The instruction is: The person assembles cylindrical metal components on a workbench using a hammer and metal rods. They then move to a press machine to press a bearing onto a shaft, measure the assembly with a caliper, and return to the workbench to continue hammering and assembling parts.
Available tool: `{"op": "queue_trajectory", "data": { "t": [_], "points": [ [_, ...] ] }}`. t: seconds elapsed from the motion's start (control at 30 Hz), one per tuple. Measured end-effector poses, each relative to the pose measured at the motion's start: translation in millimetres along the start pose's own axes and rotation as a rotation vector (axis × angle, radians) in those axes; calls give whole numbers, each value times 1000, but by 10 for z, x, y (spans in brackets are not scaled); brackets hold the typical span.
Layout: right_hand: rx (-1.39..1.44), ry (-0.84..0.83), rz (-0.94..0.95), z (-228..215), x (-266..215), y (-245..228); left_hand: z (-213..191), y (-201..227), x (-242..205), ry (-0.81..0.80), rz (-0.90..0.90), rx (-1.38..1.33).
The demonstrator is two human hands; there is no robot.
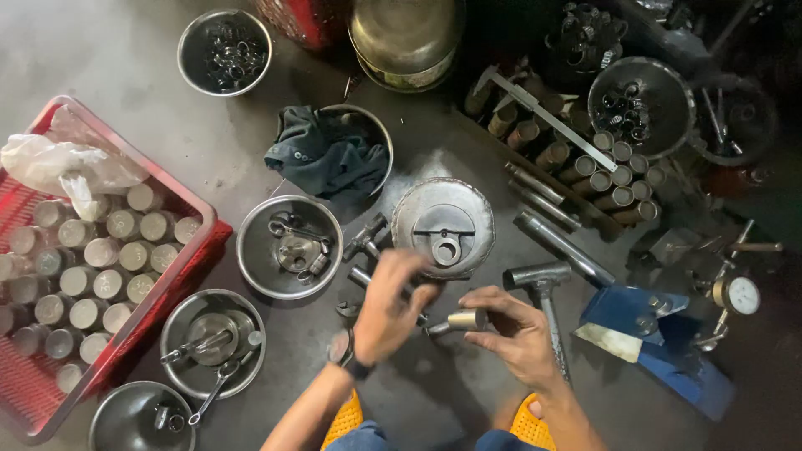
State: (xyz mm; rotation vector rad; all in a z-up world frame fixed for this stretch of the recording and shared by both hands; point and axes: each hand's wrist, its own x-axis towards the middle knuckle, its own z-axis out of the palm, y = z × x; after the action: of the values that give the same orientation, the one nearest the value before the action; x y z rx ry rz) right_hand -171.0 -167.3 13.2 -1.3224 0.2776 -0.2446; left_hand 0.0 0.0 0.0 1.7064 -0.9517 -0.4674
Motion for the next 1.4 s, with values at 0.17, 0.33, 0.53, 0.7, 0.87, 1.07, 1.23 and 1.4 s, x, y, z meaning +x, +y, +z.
{"op": "queue_trajectory", "data": {
  "t": [0.17, 0.33, 0.53, 0.7, 0.87, 1.07, 1.23, 1.4],
  "points": [
    [-120, 56, 22, 45, -3, -167, -128, 35, 674, 33, 278, 434],
    [-339, 110, 73, 28, 9, -147, -82, -178, 851, -137, 158, 395],
    [-295, 150, -3, 8, 45, -111, -104, -185, 903, -114, 176, 323],
    [-153, 171, 31, -35, 49, -13, -113, -178, 937, -121, 146, 334],
    [-186, 195, 54, -64, 52, 26, -108, -174, 922, -114, 158, 338],
    [-199, 219, 49, -150, 142, -6, -111, -133, 825, -112, 164, 332],
    [-461, 160, -52, -145, 425, -319, -106, -120, 788, -166, 61, 295],
    [-565, 113, -151, -140, 586, -275, -136, -127, 614, -157, 86, 180]
  ]
}}
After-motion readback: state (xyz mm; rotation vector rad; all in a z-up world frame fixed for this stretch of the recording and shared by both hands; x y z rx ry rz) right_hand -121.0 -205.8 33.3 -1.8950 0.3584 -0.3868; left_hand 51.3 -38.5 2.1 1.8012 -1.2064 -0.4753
